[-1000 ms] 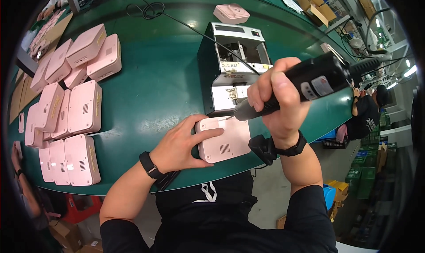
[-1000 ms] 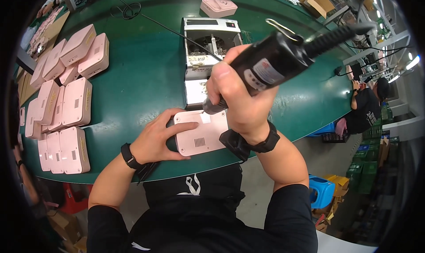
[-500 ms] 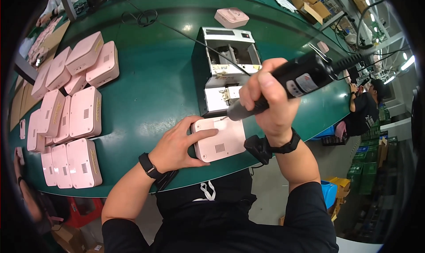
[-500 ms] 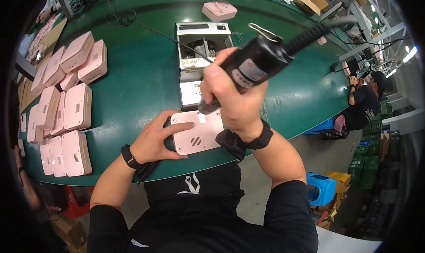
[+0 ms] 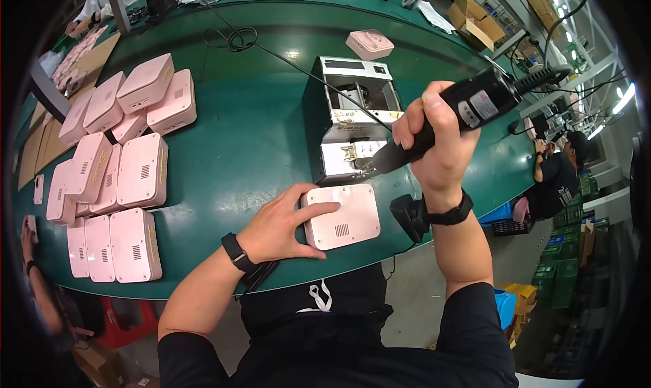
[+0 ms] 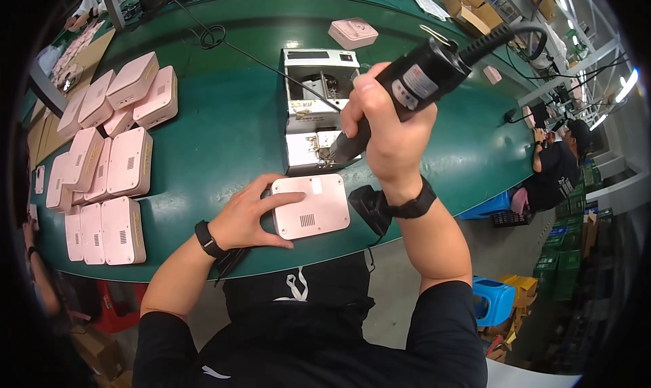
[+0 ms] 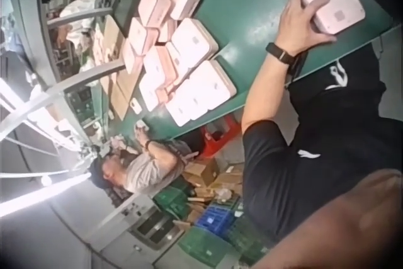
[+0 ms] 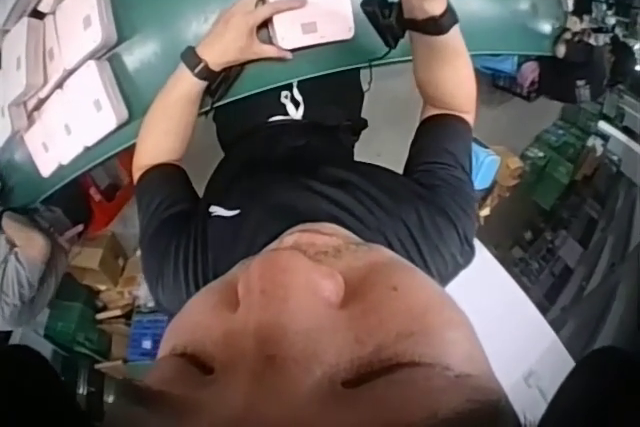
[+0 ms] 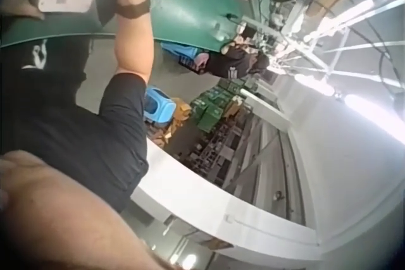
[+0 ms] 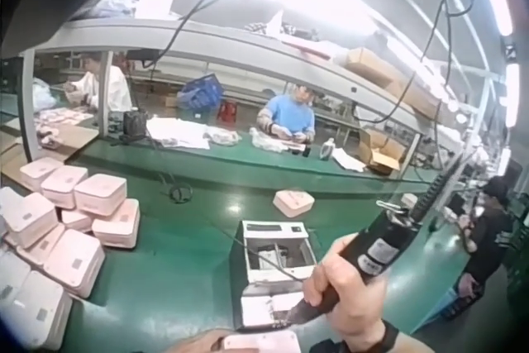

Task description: The person picks up a pink electronic device, places it on the table, and drives screws into the back panel using a power screwdriver. After finishing, the person sets the device aside on a stack and repeats the process with another device.

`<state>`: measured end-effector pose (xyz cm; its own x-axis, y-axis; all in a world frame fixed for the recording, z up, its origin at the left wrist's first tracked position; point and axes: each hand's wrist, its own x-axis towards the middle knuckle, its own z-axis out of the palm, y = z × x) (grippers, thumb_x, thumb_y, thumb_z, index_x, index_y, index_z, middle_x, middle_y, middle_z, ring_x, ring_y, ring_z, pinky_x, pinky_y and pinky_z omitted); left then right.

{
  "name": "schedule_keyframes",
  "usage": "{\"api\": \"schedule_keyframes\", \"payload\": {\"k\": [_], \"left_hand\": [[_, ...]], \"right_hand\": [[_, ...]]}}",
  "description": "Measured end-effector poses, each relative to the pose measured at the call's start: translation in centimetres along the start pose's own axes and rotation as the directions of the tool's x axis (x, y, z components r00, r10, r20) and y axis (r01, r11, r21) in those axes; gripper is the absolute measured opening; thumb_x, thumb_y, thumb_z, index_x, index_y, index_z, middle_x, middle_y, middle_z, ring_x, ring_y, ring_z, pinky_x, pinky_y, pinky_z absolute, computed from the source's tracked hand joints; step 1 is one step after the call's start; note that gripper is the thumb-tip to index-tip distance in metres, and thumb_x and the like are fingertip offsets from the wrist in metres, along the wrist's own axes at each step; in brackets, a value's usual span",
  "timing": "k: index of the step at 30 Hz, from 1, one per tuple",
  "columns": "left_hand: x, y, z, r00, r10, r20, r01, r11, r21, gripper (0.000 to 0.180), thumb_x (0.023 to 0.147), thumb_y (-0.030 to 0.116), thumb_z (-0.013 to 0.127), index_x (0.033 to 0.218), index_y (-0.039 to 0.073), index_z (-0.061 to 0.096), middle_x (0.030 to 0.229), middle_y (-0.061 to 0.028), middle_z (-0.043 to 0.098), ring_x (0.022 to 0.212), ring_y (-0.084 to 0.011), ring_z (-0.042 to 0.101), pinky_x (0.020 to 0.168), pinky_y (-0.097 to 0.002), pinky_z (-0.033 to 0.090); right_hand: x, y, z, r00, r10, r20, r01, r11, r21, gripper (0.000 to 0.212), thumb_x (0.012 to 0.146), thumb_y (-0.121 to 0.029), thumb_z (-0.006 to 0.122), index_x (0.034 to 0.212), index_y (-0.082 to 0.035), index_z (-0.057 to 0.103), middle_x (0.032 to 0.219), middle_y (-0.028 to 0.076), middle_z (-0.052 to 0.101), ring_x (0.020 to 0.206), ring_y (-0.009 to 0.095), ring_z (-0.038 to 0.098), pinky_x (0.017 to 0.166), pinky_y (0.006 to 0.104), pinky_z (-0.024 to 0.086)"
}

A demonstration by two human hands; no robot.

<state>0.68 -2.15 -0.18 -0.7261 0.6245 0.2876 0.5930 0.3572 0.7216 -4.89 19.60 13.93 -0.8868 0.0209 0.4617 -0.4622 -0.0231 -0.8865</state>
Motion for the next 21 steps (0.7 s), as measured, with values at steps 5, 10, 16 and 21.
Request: {"api": "schedule_keyframes", "payload": {"k": [5, 10, 16, 21], "left_hand": [[0.0, -0.2, -0.1, 1.0, 0.003, 0.002, -0.003, 1.0, 0.009, 0.08, 0.06, 0.037, 0.09, 0.133, 0.026, 0.058, 0.131, -0.0116, 0.049, 0.119, -0.0326, 0.054, 0.098, -0.0422, 0.049], [0.0, 0.0, -0.2, 1.0, -0.008, -0.002, 0.008, 1.0, 0.008, 0.076, 0.061, 0.035, 0.09, 0.131, 0.025, 0.06, 0.133, -0.0121, 0.048, 0.121, -0.0325, 0.053, 0.099, -0.0422, 0.049], [-0.1, -0.5, 0.0, 1.0, -0.01, 0.004, 0.01, 1.0, -0.014, 0.074, 0.062, 0.031, 0.089, 0.129, 0.023, 0.061, 0.135, -0.0125, 0.047, 0.123, -0.0326, 0.052, 0.099, -0.0418, 0.049], [-0.2, -0.8, 0.1, 0.999, 0.016, -0.027, -0.017, 0.999, -0.037, 0.072, 0.061, 0.027, 0.09, 0.127, 0.021, 0.062, 0.137, -0.0133, 0.047, 0.123, -0.0336, 0.052, 0.099, -0.0419, 0.049]], "right_hand": [[-2.0, -1.6, 1.7, 0.996, 0.044, 0.074, -0.055, 0.986, 0.158, 0.015, 0.093, -0.017, 0.055, 0.097, -0.006, 0.046, 0.063, 0.005, 0.047, 0.047, 0.016, 0.044, 0.05, 0.034, 0.042], [-3.0, -1.8, 3.7, 0.967, 0.032, 0.253, -0.075, 0.984, 0.162, 0.02, 0.093, -0.02, 0.057, 0.102, -0.008, 0.043, 0.065, 0.006, 0.048, 0.048, 0.015, 0.044, 0.052, 0.0346, 0.043], [-3.3, -0.4, 4.8, 0.957, 0.061, 0.285, -0.094, 0.99, 0.104, 0.025, 0.092, -0.023, 0.059, 0.104, -0.008, 0.042, 0.065, 0.006, 0.05, 0.051, 0.016, 0.047, 0.053, 0.0341, 0.043], [-3.0, -0.6, 4.7, 0.944, 0.051, 0.327, -0.085, 0.992, 0.09, 0.03, 0.09, -0.027, 0.063, 0.103, -0.009, 0.043, 0.065, 0.005, 0.05, 0.051, 0.016, 0.048, 0.053, 0.0338, 0.044]]}}
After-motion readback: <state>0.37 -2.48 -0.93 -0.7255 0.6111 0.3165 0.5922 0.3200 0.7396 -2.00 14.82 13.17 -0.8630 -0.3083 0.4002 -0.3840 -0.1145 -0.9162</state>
